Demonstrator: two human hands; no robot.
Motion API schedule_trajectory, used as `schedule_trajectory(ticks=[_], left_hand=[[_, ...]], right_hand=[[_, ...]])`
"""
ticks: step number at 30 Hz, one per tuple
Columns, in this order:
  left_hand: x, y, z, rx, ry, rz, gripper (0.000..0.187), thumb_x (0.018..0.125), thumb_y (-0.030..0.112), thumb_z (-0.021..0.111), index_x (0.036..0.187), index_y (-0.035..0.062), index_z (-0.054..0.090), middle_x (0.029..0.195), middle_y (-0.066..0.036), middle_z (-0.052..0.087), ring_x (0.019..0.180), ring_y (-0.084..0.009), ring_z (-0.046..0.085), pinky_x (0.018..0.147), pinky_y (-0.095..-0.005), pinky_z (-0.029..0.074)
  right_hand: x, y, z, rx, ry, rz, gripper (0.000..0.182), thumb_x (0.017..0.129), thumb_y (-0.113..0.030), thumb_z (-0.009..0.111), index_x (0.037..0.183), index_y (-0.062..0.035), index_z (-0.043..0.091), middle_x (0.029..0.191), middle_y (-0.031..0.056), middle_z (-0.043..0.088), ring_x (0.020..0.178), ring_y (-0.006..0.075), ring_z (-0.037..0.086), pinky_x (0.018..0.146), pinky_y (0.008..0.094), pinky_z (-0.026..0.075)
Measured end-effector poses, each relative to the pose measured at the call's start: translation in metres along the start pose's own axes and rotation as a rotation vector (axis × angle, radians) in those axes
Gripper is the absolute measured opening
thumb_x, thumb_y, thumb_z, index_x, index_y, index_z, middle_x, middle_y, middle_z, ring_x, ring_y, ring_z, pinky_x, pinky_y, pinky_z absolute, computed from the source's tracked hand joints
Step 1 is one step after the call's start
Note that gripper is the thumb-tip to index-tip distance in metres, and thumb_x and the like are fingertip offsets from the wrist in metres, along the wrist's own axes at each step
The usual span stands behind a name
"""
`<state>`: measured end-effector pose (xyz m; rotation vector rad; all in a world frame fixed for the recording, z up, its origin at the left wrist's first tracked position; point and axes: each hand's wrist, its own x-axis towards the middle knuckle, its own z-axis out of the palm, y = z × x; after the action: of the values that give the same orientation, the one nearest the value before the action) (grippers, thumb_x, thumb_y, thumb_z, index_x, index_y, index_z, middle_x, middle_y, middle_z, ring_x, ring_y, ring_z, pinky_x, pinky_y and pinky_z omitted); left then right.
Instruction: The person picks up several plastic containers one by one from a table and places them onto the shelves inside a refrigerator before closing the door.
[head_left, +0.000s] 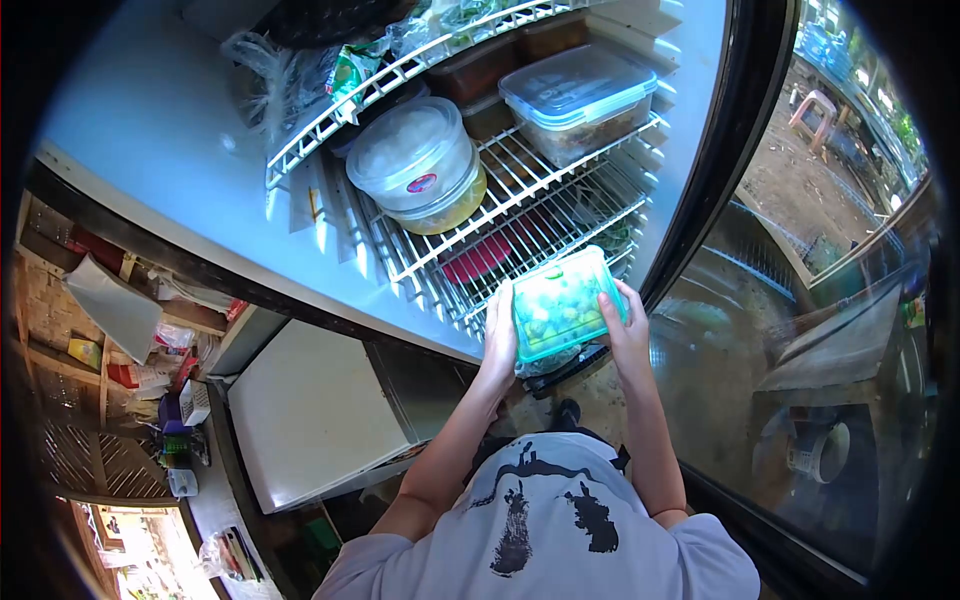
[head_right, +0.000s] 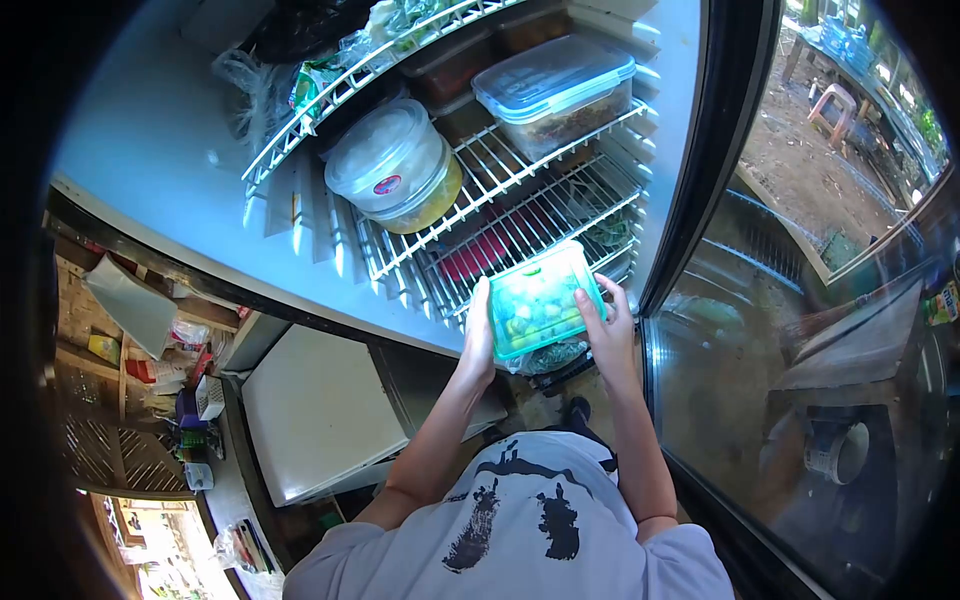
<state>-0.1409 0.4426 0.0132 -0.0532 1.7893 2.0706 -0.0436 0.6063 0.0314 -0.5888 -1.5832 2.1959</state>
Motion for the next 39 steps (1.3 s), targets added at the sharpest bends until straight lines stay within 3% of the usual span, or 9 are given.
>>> schedule_trajectory(ticks=[5, 10, 12, 14, 16, 24, 30, 35, 39], left_hand=[[-0.020, 0.019, 0.020, 0.150, -0.162, 0.268, 0.083, 0.092, 0.030, 0.065, 0.147, 0.0048, 0.008, 0.136, -0.019, 0.042, 0.124, -0.0259, 0.047, 0.101, -0.0378, 0.041], [0.013, 0.019, 0.031, 0.040, -0.241, 0.188, 0.096, 0.083, 0.023, 0.076, 0.146, 0.0041, 0.006, 0.141, -0.022, 0.031, 0.127, -0.0300, 0.045, 0.098, -0.0388, 0.047], [0.028, 0.022, 0.035, 0.085, -0.282, 0.295, 0.084, 0.087, 0.032, 0.071, 0.143, 0.0050, 0.015, 0.130, -0.017, 0.047, 0.111, -0.0255, 0.058, 0.077, -0.0343, 0.057], [0.040, 0.025, 0.038, 0.059, -0.280, 0.279, 0.082, 0.084, 0.030, 0.075, 0.140, 0.0051, 0.020, 0.127, -0.016, 0.050, 0.107, -0.0252, 0.060, 0.078, -0.0357, 0.058], [0.056, 0.024, 0.036, -0.007, -0.294, 0.208, 0.094, 0.082, 0.025, 0.077, 0.144, 0.0025, 0.011, 0.136, -0.021, 0.040, 0.124, -0.0280, 0.048, 0.101, -0.0386, 0.045], [0.095, 0.036, 0.068, 0.392, 0.093, 0.318, 0.070, 0.097, 0.038, 0.054, 0.145, -0.0052, 0.026, 0.137, -0.027, 0.047, 0.124, -0.0301, 0.050, 0.102, -0.0349, 0.039], [0.108, 0.034, 0.092, 0.543, 0.222, 0.266, 0.071, 0.095, 0.047, 0.053, 0.138, -0.0075, 0.039, 0.133, -0.031, 0.050, 0.122, -0.0368, 0.053, 0.100, -0.0390, 0.041], [0.107, 0.033, 0.099, 0.508, 0.218, 0.380, 0.042, 0.093, 0.032, 0.063, 0.113, -0.0041, 0.060, 0.101, -0.019, 0.059, 0.091, -0.0240, 0.062, 0.078, -0.0350, 0.048], [0.139, 0.003, 0.094, 0.189, 0.061, 0.424, 0.047, 0.090, 0.024, 0.068, 0.123, -0.0049, 0.053, 0.113, -0.020, 0.059, 0.092, -0.0194, 0.064, 0.081, -0.0295, 0.048]], right_hand=[[0.021, -0.010, -0.003, 0.157, 0.073, 0.102, 0.046, 0.094, -0.037, 0.061, 0.124, -0.0045, 0.051, 0.109, 0.0094, 0.059, 0.092, 0.0165, 0.064, 0.072, 0.0333, 0.059], [0.058, -0.010, -0.007, -0.049, 0.001, -0.055, 0.060, 0.082, -0.029, 0.078, 0.124, 0.0014, 0.047, 0.110, 0.0109, 0.060, 0.097, 0.0154, 0.062, 0.074, 0.0278, 0.056], [0.067, -0.013, -0.005, -0.088, -0.066, -0.183, 0.069, 0.074, -0.019, 0.085, 0.125, 0.0024, 0.045, 0.114, 0.0113, 0.059, 0.105, 0.0166, 0.059, 0.086, 0.0290, 0.051], [0.075, -0.017, -0.006, -0.061, -0.054, -0.121, 0.075, 0.070, -0.014, 0.087, 0.128, 0.0025, 0.043, 0.117, 0.0114, 0.059, 0.108, 0.0177, 0.058, 0.094, 0.0310, 0.047], [0.085, -0.017, -0.007, -0.038, -0.084, -0.221, 0.073, 0.071, -0.016, 0.086, 0.128, 0.0028, 0.044, 0.118, 0.0104, 0.059, 0.107, 0.0171, 0.058, 0.092, 0.0309, 0.048], [0.141, -0.023, -0.006, -0.209, -0.048, -0.270, 0.066, 0.079, -0.022, 0.080, 0.129, 0.0016, 0.045, 0.113, 0.0118, 0.062, 0.104, 0.0194, 0.060, 0.091, 0.0325, 0.048], [0.174, -0.034, -0.003, -0.894, 0.201, -0.382, 0.078, 0.078, -0.044, 0.077, 0.126, 0.0070, 0.043, 0.120, 0.0276, 0.055, 0.110, 0.0393, 0.056, 0.093, 0.0438, 0.046], [0.197, -0.021, -0.017, -0.835, 0.184, -0.526, 0.071, 0.078, -0.046, 0.075, 0.115, 0.0098, 0.051, 0.109, 0.0255, 0.055, 0.112, 0.0415, 0.048, 0.093, 0.0469, 0.043], [0.211, -0.004, -0.028, -0.782, 0.213, -0.530, 0.065, 0.079, -0.039, 0.076, 0.114, 0.0102, 0.053, 0.110, 0.0248, 0.055, 0.108, 0.0416, 0.051, 0.092, 0.0462, 0.043]])
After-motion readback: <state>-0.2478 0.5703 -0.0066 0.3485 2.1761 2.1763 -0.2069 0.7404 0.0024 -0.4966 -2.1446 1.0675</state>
